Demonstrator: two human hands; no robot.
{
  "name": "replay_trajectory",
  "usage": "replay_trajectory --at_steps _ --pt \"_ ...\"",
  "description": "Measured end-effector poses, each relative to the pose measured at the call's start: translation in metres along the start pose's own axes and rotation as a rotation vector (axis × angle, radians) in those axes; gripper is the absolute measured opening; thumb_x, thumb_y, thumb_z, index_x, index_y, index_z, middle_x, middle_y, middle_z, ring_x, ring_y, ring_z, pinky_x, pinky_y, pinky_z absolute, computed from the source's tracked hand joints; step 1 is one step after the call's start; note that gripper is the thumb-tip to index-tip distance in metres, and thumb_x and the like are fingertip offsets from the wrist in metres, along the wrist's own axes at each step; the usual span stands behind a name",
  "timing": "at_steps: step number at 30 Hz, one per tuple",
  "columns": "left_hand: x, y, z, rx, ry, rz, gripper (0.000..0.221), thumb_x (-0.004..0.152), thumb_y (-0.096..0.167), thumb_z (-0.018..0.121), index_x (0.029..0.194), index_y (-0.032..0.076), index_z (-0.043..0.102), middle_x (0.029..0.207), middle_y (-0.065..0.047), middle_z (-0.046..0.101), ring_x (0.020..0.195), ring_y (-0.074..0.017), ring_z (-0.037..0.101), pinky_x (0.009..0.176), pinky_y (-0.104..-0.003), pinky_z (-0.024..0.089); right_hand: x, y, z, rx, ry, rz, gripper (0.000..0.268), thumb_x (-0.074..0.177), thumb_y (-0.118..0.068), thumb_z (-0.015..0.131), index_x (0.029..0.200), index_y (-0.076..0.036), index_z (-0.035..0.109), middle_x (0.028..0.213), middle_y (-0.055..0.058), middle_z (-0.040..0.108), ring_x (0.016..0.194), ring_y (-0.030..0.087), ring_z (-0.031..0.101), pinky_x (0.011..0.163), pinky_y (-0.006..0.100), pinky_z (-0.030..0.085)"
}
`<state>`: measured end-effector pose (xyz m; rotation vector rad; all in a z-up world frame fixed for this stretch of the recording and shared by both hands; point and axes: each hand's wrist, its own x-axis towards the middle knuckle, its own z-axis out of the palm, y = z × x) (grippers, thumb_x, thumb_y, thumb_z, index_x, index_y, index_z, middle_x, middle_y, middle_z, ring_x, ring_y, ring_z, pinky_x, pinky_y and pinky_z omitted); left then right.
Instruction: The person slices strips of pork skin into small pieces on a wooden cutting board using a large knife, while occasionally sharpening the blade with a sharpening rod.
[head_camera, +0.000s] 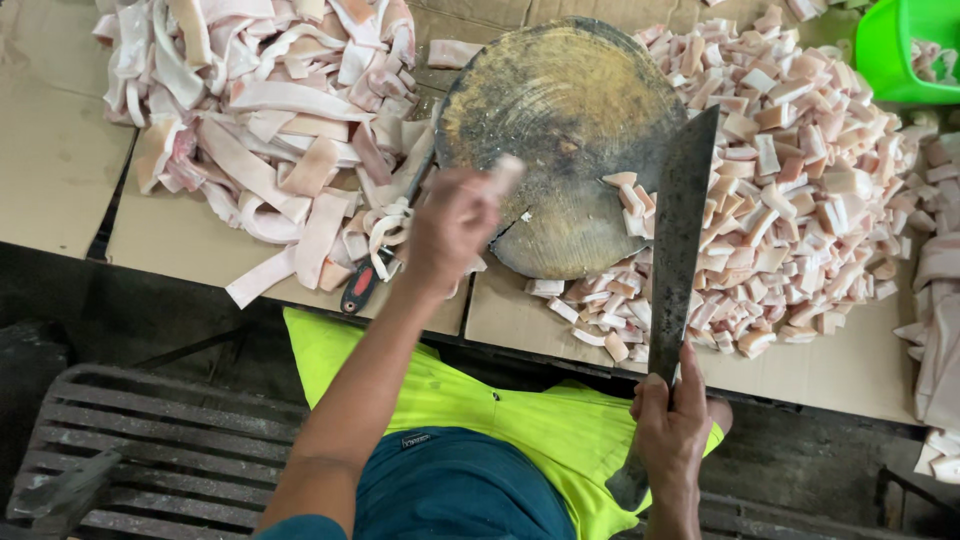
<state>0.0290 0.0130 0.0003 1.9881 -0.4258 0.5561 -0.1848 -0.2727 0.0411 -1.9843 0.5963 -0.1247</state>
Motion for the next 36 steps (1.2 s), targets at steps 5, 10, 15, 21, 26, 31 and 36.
replay_trajectory --at_steps 5,10,15,21,26,31,36 --pt "-0.014 0.035 0.051 0.502 -0.534 0.366 0.037 0.092 0.012 0.071 0.128 0.016 0.065 0.131 -0.010 0.066 0.122 -0.0270 0.064 0.102 -0.044 0.056 -0.009 -0.006 0.010 -0.214 -0.011 -0.066 0.059 0.097 -0.008 0.057 0.155 -0.005 0.044 0.073 0.009 0.068 0.058 0.012 0.061 0.051 0.029 0.050" --pt "-0.014 0.024 0.046 0.227 -0.639 0.185 0.040 0.099 0.021 0.066 0.138 0.012 0.061 0.137 -0.011 0.065 0.131 -0.0279 0.056 0.115 -0.045 0.044 -0.010 -0.017 -0.001 -0.285 -0.065 -0.169 0.055 0.098 -0.009 0.055 0.152 -0.007 0.047 0.078 0.011 0.072 0.054 0.013 0.064 0.044 0.027 0.051" --pt "-0.002 0.027 0.025 0.207 -0.737 0.017 0.054 0.092 0.032 0.070 0.137 0.004 0.058 0.131 -0.015 0.064 0.121 -0.0319 0.057 0.108 -0.047 0.045 -0.014 -0.026 -0.022 -0.199 0.113 -0.527 0.043 0.110 -0.007 0.048 0.152 -0.007 0.044 0.088 0.011 0.071 0.061 0.007 0.066 0.046 0.023 0.051" --pt "-0.010 0.019 0.020 0.341 -0.648 0.183 0.046 0.092 0.037 0.074 0.123 0.004 0.064 0.124 -0.014 0.070 0.120 -0.0323 0.061 0.109 -0.048 0.044 -0.008 -0.022 0.021 -0.684 -0.190 -0.299 0.068 0.093 -0.005 0.055 0.159 -0.012 0.037 0.079 0.018 0.070 0.056 0.029 0.064 0.048 0.045 0.056" --pt "-0.009 0.027 0.023 0.182 -0.637 0.135 0.038 0.093 0.031 0.073 0.121 0.006 0.067 0.117 -0.012 0.071 0.119 -0.0307 0.063 0.109 -0.044 0.047 -0.010 -0.052 -0.007 -0.540 -0.146 0.075 0.056 0.100 -0.011 0.056 0.154 -0.019 0.047 0.075 0.021 0.072 0.059 0.028 0.070 0.055 0.045 0.057" --pt "-0.005 0.044 0.040 0.306 -0.530 0.143 0.072 0.082 0.056 0.070 0.128 0.001 0.059 0.129 -0.017 0.064 0.120 -0.0327 0.059 0.105 -0.047 0.042 -0.014 -0.063 -0.031 -0.389 0.086 -0.391 0.048 0.103 -0.008 0.054 0.150 -0.002 0.049 0.087 0.017 0.071 0.068 0.018 0.071 0.052 0.031 0.061" --pt "-0.001 0.054 0.091 0.352 -0.677 -0.063 0.077 0.082 0.054 0.067 0.136 0.002 0.050 0.134 -0.015 0.058 0.125 -0.0321 0.056 0.108 -0.049 0.040 -0.013 -0.048 -0.024 -0.182 0.130 -0.480 0.047 0.106 -0.006 0.052 0.152 0.004 0.048 0.085 0.010 0.071 0.070 0.014 0.069 0.058 0.032 0.060"
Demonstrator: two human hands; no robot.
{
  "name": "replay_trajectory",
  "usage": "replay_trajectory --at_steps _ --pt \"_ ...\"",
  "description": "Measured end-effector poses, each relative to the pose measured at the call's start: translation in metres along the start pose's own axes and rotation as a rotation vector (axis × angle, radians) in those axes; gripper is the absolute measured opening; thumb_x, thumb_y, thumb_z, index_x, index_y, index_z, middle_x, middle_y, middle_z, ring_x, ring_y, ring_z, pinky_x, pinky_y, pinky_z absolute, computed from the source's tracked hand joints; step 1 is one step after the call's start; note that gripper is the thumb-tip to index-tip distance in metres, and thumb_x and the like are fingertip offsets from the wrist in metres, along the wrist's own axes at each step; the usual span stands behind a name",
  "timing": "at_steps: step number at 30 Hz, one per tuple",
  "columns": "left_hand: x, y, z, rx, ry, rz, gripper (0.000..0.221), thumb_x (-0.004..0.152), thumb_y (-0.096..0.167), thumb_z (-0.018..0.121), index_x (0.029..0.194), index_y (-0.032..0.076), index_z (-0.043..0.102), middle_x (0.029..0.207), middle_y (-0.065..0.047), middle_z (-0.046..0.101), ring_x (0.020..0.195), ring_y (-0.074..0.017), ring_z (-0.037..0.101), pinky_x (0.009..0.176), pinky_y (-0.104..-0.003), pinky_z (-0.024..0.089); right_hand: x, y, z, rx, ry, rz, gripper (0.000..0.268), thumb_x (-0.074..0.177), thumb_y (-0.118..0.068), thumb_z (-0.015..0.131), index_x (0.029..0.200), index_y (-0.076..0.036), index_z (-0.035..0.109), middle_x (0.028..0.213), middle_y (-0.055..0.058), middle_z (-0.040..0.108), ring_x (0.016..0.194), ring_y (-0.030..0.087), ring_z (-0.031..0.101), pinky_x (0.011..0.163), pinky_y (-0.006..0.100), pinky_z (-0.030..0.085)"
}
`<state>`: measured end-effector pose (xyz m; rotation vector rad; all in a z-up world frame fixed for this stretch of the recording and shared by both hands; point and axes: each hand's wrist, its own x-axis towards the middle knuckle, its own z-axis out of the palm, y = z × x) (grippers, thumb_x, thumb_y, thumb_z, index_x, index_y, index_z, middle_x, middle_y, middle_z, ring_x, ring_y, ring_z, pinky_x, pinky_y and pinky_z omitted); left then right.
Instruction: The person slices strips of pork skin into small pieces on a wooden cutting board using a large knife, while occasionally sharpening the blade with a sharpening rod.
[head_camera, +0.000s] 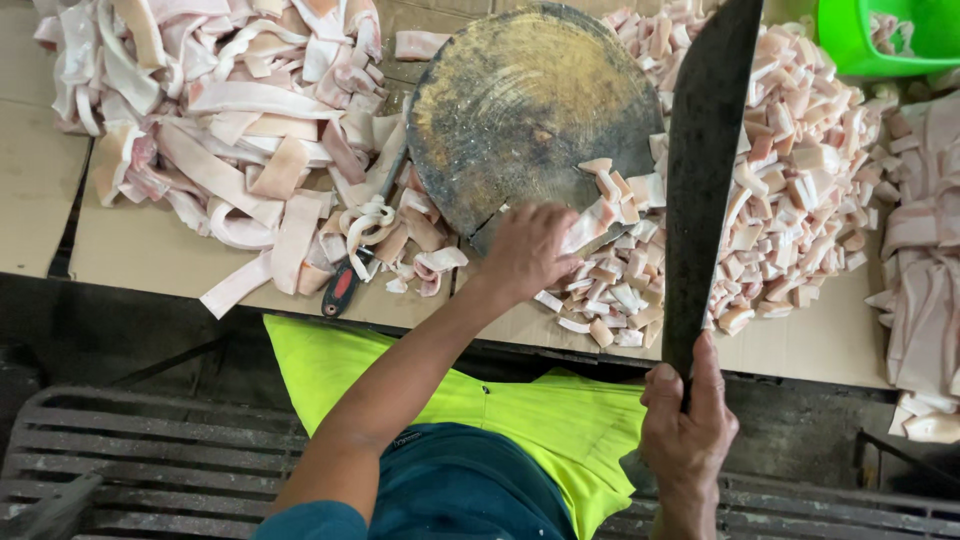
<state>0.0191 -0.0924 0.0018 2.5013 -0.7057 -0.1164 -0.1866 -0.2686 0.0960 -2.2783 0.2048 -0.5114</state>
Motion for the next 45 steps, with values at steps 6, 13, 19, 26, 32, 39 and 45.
replay_trajectory --at_steps 6,13,19,26,32,39,45 --pt "-0.010 -0.034 0.000 0.011 -0.149 0.225 0.034 0.104 0.030 0.060 0.127 0.005 0.061 0.130 -0.013 0.065 0.127 -0.0270 0.060 0.114 -0.044 0.045 -0.008 0.024 0.005 -0.205 -0.079 0.039 0.050 0.100 -0.003 0.056 0.149 0.002 0.052 0.078 0.012 0.069 0.064 0.015 0.066 0.054 0.031 0.056" --pt "-0.037 -0.035 -0.029 -0.081 0.002 0.231 0.046 0.090 0.036 0.072 0.121 0.004 0.062 0.119 -0.013 0.066 0.117 -0.0301 0.059 0.102 -0.046 0.046 -0.012 0.026 -0.004 0.097 0.089 -0.218 0.039 0.112 -0.004 0.049 0.150 -0.009 0.044 0.087 0.008 0.069 0.061 0.007 0.062 0.049 0.023 0.050" --pt "-0.050 -0.044 -0.030 0.020 0.066 0.291 0.041 0.091 0.040 0.073 0.120 0.012 0.065 0.117 -0.008 0.066 0.117 -0.0275 0.058 0.098 -0.048 0.044 -0.008 0.028 0.028 -0.430 -0.364 -0.005 0.054 0.096 -0.008 0.053 0.150 -0.003 0.049 0.076 0.014 0.069 0.053 0.020 0.058 0.042 0.035 0.048" --pt "-0.049 -0.045 -0.038 0.033 0.187 0.372 0.049 0.083 0.043 0.076 0.120 0.011 0.067 0.113 -0.008 0.065 0.110 -0.0277 0.057 0.096 -0.047 0.043 0.005 0.000 -0.010 -0.144 -0.125 0.157 0.044 0.105 -0.012 0.047 0.146 0.002 0.047 0.078 0.014 0.067 0.042 0.012 0.054 0.035 0.030 0.044" --pt "-0.049 -0.053 -0.032 0.061 0.172 0.411 0.035 0.087 0.037 0.076 0.113 0.016 0.067 0.113 -0.002 0.065 0.113 -0.0246 0.057 0.098 -0.045 0.043 -0.010 0.009 0.026 -0.187 -0.133 -0.155 0.048 0.109 -0.012 0.052 0.154 -0.001 0.043 0.098 0.019 0.071 0.063 0.020 0.066 0.051 0.031 0.054" --pt "-0.051 -0.058 -0.025 0.066 0.160 0.433 0.034 0.089 0.041 0.076 0.111 0.017 0.067 0.111 -0.001 0.065 0.112 -0.0231 0.057 0.098 -0.047 0.042 -0.006 0.006 0.031 -0.256 -0.351 0.076 0.058 0.097 -0.010 0.056 0.154 -0.017 0.047 0.090 0.021 0.075 0.057 0.022 0.068 0.046 0.037 0.056" --pt "-0.048 -0.058 -0.024 0.058 0.239 0.418 0.038 0.093 0.045 0.075 0.116 0.016 0.067 0.113 0.000 0.064 0.115 -0.0213 0.056 0.102 -0.045 0.040 -0.005 -0.014 0.001 -0.028 0.008 0.005 0.041 0.109 -0.010 0.049 0.149 -0.004 0.048 0.085 0.013 0.071 0.066 0.014 0.069 0.051 0.030 0.059"
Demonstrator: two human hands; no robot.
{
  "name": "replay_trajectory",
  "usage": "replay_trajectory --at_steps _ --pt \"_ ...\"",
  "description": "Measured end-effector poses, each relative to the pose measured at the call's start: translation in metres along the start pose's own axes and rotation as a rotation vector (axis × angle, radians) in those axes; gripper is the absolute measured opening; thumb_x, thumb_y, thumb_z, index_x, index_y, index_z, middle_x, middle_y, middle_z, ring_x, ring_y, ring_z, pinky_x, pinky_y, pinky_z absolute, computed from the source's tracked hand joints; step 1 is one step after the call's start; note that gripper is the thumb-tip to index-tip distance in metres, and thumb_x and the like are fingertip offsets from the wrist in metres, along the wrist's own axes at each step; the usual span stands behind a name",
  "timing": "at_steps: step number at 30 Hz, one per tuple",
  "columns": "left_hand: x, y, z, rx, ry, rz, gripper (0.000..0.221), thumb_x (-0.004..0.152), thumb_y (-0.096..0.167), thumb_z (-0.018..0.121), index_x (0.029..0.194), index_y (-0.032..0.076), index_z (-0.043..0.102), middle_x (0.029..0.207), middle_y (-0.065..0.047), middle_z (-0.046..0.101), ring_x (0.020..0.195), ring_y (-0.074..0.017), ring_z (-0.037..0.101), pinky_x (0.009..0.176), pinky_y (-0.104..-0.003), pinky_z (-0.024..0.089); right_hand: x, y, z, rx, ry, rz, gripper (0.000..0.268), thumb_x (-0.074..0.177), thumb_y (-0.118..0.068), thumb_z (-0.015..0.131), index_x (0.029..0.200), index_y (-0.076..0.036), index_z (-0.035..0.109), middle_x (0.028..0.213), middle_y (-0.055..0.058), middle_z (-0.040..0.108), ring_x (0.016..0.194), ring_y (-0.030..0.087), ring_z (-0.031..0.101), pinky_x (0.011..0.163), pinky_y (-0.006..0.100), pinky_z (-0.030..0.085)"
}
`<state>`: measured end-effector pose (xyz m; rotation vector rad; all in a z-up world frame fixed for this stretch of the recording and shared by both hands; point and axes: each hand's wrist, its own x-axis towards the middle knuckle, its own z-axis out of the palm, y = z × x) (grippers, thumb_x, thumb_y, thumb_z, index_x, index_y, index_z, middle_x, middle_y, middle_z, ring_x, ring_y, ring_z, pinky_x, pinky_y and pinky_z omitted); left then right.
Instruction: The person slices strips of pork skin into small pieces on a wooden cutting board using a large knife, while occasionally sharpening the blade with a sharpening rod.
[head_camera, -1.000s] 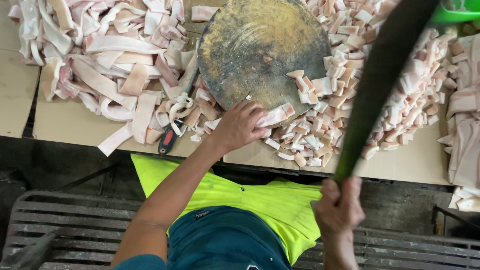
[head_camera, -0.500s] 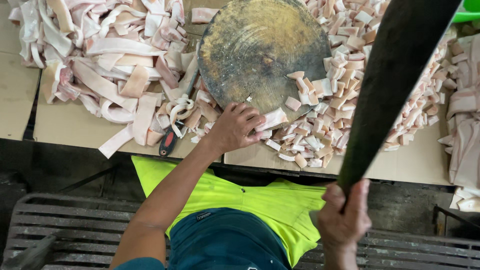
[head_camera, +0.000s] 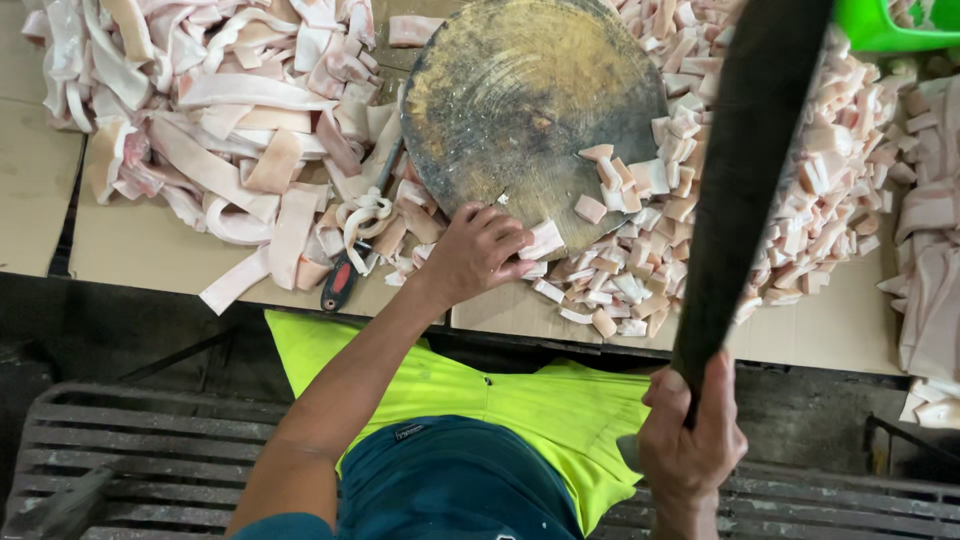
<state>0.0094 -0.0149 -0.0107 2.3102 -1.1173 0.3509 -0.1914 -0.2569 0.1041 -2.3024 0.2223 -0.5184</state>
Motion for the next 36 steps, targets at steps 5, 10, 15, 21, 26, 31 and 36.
replay_trajectory --at_steps 5,10,15,21,26,31,36 --pt "0.001 -0.001 -0.002 -0.019 -0.036 -0.020 0.031 0.096 0.047 0.073 0.108 0.018 0.068 0.112 0.003 0.066 0.112 -0.0196 0.058 0.105 -0.046 0.040 -0.010 0.016 0.041 -0.323 -0.400 0.345 0.040 0.106 -0.009 0.048 0.146 -0.006 0.053 0.069 0.019 0.067 0.050 0.024 0.060 0.038 0.041 0.047" --pt "-0.001 0.004 -0.003 0.087 -0.062 -0.031 0.035 0.091 0.048 0.073 0.107 0.016 0.068 0.110 -0.001 0.067 0.113 -0.0229 0.058 0.105 -0.051 0.038 0.007 0.004 0.029 -0.298 -0.485 0.156 0.056 0.097 -0.013 0.055 0.152 -0.016 0.047 0.093 0.021 0.075 0.055 0.025 0.069 0.040 0.038 0.057" --pt "-0.001 0.002 0.001 0.064 -0.013 -0.041 0.043 0.090 0.052 0.073 0.112 0.015 0.067 0.111 -0.001 0.065 0.114 -0.0230 0.057 0.111 -0.057 0.034 -0.008 -0.005 0.001 -0.145 -0.182 0.178 0.051 0.103 -0.014 0.053 0.153 -0.015 0.042 0.084 0.019 0.071 0.060 0.021 0.071 0.047 0.035 0.058" --pt "-0.011 0.007 -0.008 -0.073 0.039 -0.148 0.048 0.085 0.052 0.078 0.116 0.017 0.063 0.117 -0.007 0.054 0.121 -0.0276 0.052 0.118 -0.060 0.028 -0.025 0.025 0.058 -0.205 -0.320 -0.076 0.055 0.100 -0.015 0.056 0.154 -0.012 0.043 0.075 0.013 0.068 0.052 0.027 0.061 0.044 0.041 0.052" --pt "-0.002 0.010 -0.017 0.025 -0.065 -0.079 0.045 0.086 0.061 0.074 0.107 0.023 0.061 0.123 -0.013 0.054 0.119 -0.0349 0.048 0.114 -0.064 0.025 0.008 -0.001 0.035 -0.342 -0.626 0.386 0.057 0.097 -0.020 0.053 0.154 -0.024 0.043 0.084 0.019 0.074 0.055 0.035 0.071 0.048 0.047 0.059" --pt "-0.016 -0.010 -0.009 0.087 0.021 -0.165 0.038 0.093 0.044 0.066 0.120 0.018 0.061 0.125 -0.012 0.055 0.124 -0.0335 0.048 0.114 -0.061 0.027 -0.003 -0.014 0.022 -0.144 -0.290 0.129 0.054 0.097 -0.014 0.059 0.150 -0.009 0.048 0.095 0.029 0.072 0.080 0.044 0.073 0.063 0.048 0.059" --pt "-0.058 -0.096 -0.030 0.208 0.282 -0.674 0.039 0.094 0.009 0.063 0.132 0.008 0.058 0.130 -0.016 0.059 0.123 -0.0355 0.058 0.097 -0.054 0.045 -0.019 0.018 0.028 -0.154 -0.415 0.056 0.051 0.094 -0.013 0.062 0.145 -0.010 0.054 0.085 0.025 0.073 0.070 0.041 0.073 0.059 0.049 0.058"
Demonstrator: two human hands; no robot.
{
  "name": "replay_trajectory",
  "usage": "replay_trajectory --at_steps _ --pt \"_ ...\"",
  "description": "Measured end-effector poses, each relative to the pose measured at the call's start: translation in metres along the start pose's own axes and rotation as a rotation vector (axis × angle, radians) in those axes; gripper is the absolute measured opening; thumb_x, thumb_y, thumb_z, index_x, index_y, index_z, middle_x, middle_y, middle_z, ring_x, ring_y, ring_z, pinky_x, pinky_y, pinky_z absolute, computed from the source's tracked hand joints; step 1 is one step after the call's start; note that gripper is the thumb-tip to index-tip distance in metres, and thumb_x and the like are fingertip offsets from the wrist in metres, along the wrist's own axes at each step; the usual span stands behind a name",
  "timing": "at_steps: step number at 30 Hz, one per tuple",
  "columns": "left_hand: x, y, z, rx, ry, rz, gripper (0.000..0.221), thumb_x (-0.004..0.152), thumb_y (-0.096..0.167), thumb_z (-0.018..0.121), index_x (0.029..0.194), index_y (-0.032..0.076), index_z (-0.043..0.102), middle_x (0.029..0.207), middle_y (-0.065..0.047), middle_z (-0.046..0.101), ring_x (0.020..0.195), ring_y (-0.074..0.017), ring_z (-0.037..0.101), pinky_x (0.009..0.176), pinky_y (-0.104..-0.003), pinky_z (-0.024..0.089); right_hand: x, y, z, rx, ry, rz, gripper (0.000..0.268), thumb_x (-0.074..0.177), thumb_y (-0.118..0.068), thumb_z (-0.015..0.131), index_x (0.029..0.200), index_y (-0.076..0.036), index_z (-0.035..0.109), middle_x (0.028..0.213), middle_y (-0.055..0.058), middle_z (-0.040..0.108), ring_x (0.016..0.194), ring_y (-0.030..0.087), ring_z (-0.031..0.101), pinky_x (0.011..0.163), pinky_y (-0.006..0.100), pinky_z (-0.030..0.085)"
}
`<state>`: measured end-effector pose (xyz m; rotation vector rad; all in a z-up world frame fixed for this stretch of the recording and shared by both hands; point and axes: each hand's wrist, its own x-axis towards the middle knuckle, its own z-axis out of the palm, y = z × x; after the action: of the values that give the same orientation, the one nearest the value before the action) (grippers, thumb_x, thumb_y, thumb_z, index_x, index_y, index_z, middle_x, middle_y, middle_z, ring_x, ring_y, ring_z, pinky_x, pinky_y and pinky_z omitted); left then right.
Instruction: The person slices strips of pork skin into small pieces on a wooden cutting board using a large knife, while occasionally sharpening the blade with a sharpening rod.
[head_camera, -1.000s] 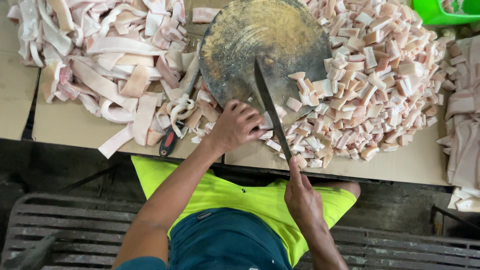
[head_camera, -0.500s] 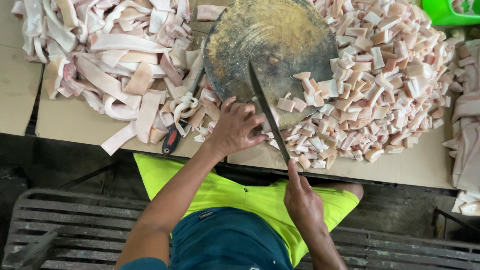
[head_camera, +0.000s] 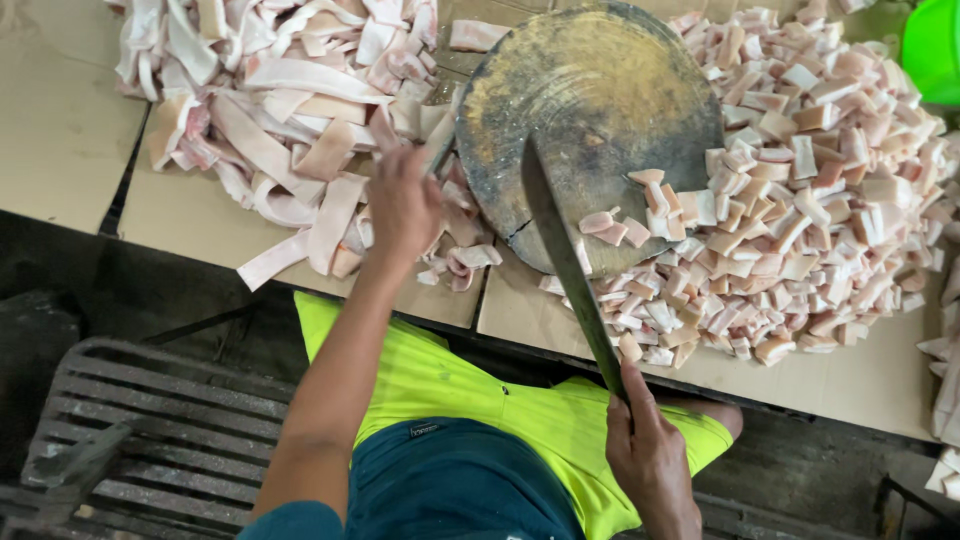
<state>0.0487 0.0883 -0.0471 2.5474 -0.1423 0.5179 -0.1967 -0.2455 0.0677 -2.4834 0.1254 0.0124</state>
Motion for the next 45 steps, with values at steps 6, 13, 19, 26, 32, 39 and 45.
replay_trajectory --at_steps 6,13,19,26,32,39,45 --pt "0.015 -0.044 -0.002 -0.001 -0.206 -0.117 0.045 0.087 0.011 0.066 0.131 0.005 0.058 0.124 -0.025 0.056 0.108 -0.0453 0.057 0.092 -0.059 0.048 0.036 0.050 -0.014 -0.148 -0.127 0.300 0.049 0.105 -0.017 0.050 0.153 -0.012 0.046 0.067 0.019 0.068 0.041 0.023 0.062 0.038 0.036 0.049" --pt "0.039 -0.030 0.011 0.221 -0.315 -0.311 0.045 0.081 0.004 0.062 0.125 0.013 0.064 0.131 -0.026 0.045 0.116 -0.0498 0.045 0.089 -0.065 0.042 0.028 0.047 -0.029 0.031 0.195 0.114 0.045 0.106 -0.015 0.043 0.150 -0.005 0.046 0.090 0.021 0.071 0.036 0.017 0.050 0.033 0.034 0.042" --pt "0.045 -0.041 0.022 0.299 -0.310 -0.185 0.020 0.092 0.011 0.063 0.108 0.014 0.075 0.138 -0.018 0.047 0.128 -0.0442 0.042 0.109 -0.061 0.035 0.015 0.039 0.001 -0.097 -0.094 0.193 0.061 0.095 -0.020 0.057 0.153 -0.006 0.043 0.068 0.028 0.070 0.054 0.030 0.060 0.050 0.053 0.054" --pt "0.055 -0.044 0.002 -0.026 -0.377 -0.170 0.026 0.083 0.023 0.075 0.101 0.004 0.072 0.106 -0.018 0.064 0.099 -0.0387 0.060 0.087 -0.052 0.047 0.053 0.050 -0.032 -0.172 0.036 0.379 0.055 0.102 -0.020 0.049 0.156 -0.013 0.044 0.093 0.025 0.072 0.078 0.041 0.072 0.066 0.054 0.058" --pt "0.041 -0.029 0.018 -0.554 -0.347 -0.321 0.016 0.096 0.018 0.067 0.093 0.002 0.067 0.081 -0.010 0.070 0.072 -0.0190 0.067 0.065 -0.034 0.054 0.045 0.042 -0.025 -0.216 -0.016 0.490 0.056 0.098 -0.030 0.055 0.153 -0.021 0.050 0.080 0.022 0.076 0.075 0.037 0.071 0.073 0.050 0.053" --pt "0.061 0.004 -0.025 -1.375 -0.159 -0.437 0.020 0.098 0.021 0.070 0.111 0.007 0.065 0.107 -0.012 0.072 0.087 -0.0197 0.075 0.071 -0.039 0.069 0.034 0.048 -0.011 0.306 0.094 0.474 0.054 0.097 -0.008 0.055 0.151 -0.006 0.048 0.072 0.011 0.068 0.058 0.014 0.061 0.051 0.030 0.050" --pt "0.031 0.144 -0.030 -0.129 -0.654 0.361 0.045 0.095 0.010 0.068 0.132 -0.011 0.052 0.126 -0.023 0.058 0.080 -0.0309 0.067 0.058 -0.035 0.058 0.018 0.046 0.000 0.407 0.107 0.469 0.058 0.098 -0.007 0.054 0.154 -0.003 0.042 0.073 0.009 0.066 0.055 0.012 0.057 0.047 0.029 0.044"
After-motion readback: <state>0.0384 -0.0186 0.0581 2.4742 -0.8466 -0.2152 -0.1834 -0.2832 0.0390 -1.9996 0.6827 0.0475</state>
